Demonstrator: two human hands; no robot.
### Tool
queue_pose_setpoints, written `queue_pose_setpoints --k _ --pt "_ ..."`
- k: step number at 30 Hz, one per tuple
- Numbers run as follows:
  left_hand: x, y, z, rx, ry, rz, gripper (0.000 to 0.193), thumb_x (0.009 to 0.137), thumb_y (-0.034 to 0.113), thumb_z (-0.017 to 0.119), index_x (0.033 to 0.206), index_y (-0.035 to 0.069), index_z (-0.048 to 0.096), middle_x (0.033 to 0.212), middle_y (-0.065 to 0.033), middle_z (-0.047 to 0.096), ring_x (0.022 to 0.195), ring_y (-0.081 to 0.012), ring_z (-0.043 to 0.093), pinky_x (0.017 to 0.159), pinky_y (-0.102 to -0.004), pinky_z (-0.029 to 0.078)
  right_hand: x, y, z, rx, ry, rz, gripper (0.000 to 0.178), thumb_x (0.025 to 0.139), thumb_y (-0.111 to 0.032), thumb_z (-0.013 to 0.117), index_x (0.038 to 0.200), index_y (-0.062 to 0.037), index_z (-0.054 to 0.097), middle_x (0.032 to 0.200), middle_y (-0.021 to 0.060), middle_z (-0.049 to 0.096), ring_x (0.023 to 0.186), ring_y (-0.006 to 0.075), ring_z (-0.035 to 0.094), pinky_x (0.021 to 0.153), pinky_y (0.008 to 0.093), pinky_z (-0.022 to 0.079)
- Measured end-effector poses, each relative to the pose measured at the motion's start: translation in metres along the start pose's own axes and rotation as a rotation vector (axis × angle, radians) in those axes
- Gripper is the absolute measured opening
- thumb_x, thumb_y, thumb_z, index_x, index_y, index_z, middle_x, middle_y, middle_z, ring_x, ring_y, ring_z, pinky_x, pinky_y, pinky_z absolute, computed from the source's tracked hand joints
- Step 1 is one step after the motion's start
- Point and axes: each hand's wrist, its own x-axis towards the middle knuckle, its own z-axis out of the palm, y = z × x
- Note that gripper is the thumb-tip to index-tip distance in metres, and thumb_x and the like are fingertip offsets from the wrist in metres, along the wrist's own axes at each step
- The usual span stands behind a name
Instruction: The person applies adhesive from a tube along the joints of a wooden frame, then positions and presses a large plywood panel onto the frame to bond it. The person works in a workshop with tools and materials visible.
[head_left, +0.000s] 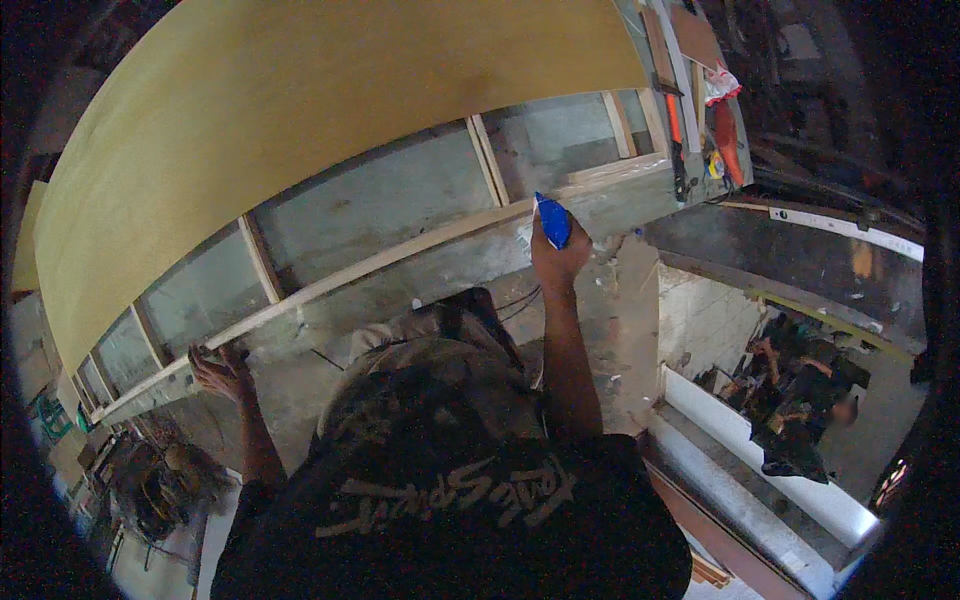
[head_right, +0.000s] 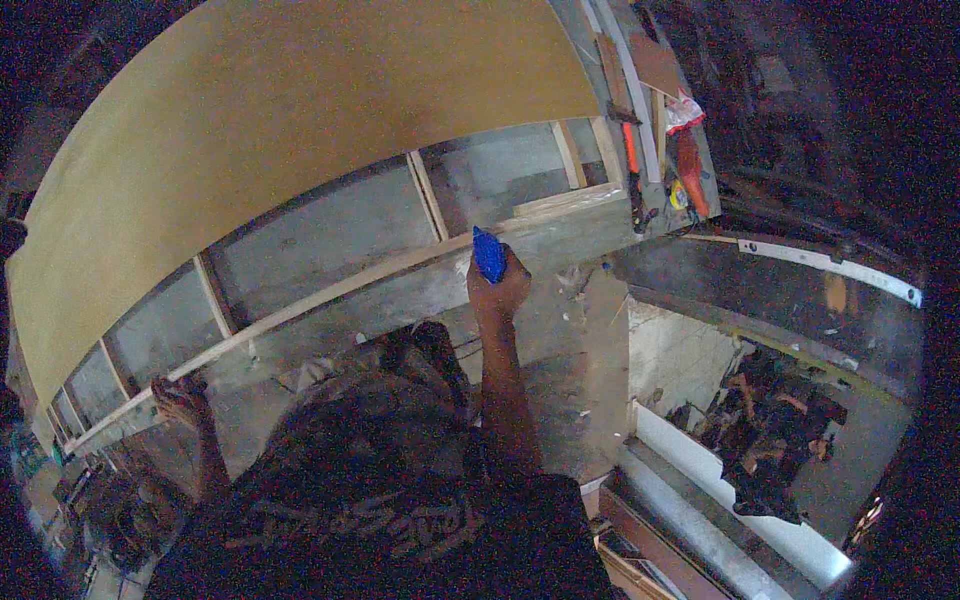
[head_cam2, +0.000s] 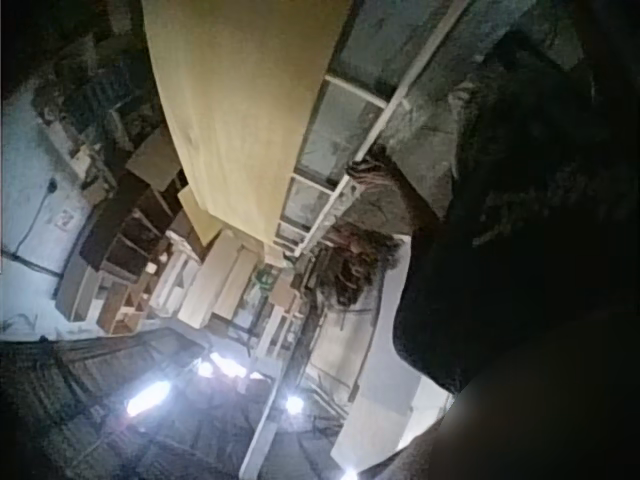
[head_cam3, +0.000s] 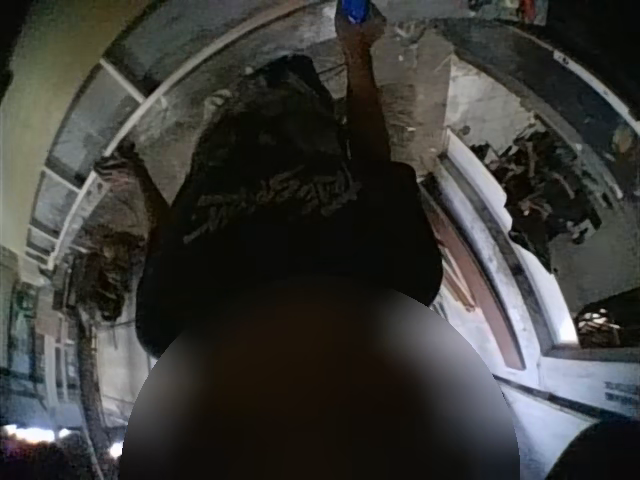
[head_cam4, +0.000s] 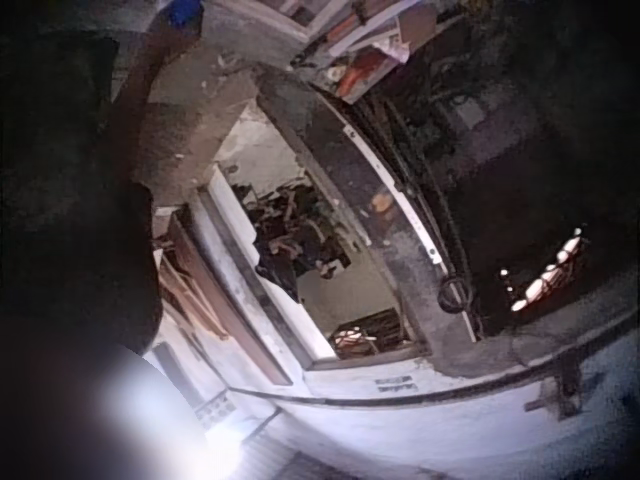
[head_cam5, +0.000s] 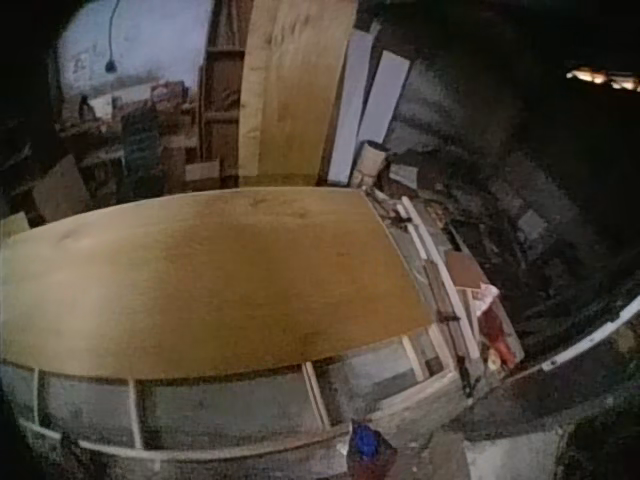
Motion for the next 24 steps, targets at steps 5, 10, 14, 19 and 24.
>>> queue_pose_setpoints --k 5,10,14,19,24 --pt "-0.001 -0.005 0.006 -0.024 -0.059 0.008 0.074 0.100 0.065 0.049 0.154 0.015 0.044 0.160 -0.0150 0.039 0.148 -0.0356 0.034 0.115 -0.0625 0.024 -0.026 -0.024 0.009 0.006 0.009 -0.005 0.021 0.078 -0.017 0.082 0.088 -0.0021 0.072 0.072 0.0107 0.069 0.061 0.0229 0.065 0.062 0.0370 0.052" --pt "0.000 0.001 -0.002 -0.157 -0.001 0.030 0.075 0.099 0.066 0.048 0.151 0.013 0.048 0.160 -0.0149 0.041 0.149 -0.0358 0.035 0.116 -0.0608 0.024 -0.058 -0.047 0.019 -0.023 -0.006 0.008 0.021 0.082 -0.018 0.082 0.091 -0.0006 0.075 0.072 0.0095 0.071 0.063 0.0173 0.066 0.064 0.0340 0.053" --pt "0.004 0.001 -0.003 -0.211 0.042 0.144 0.073 0.099 0.062 0.047 0.148 0.008 0.050 0.155 -0.0178 0.046 0.145 -0.0397 0.039 0.116 -0.0606 0.024 -0.071 -0.058 0.033 0.052 0.030 -0.104 0.022 0.081 -0.019 0.083 0.087 -0.0010 0.074 0.073 0.0118 0.072 0.063 0.0200 0.069 0.063 0.0359 0.053" --pt "0.001 0.002 -0.003 -0.229 0.055 0.120 0.071 0.099 0.059 0.049 0.148 0.008 0.050 0.153 -0.0195 0.047 0.143 -0.0428 0.041 0.115 -0.0619 0.028 -0.090 -0.067 0.050 -0.055 0.096 -0.074 0.020 0.079 -0.021 0.083 0.085 -0.0033 0.074 0.075 0.0138 0.073 0.065 0.0263 0.071 0.064 0.0380 0.054" --pt "0.006 0.000 -0.006 -0.311 0.080 0.154 0.069 0.096 0.054 0.055 0.148 0.009 0.050 0.151 -0.0198 0.049 0.143 -0.0425 0.041 0.117 -0.0599 0.028 -0.113 -0.081 0.065 -0.159 0.081 0.045 0.025 0.074 -0.024 0.083 0.091 -0.0076 0.074 0.082 0.0170 0.074 0.078 0.0398 0.074 0.071 0.0480 0.057"
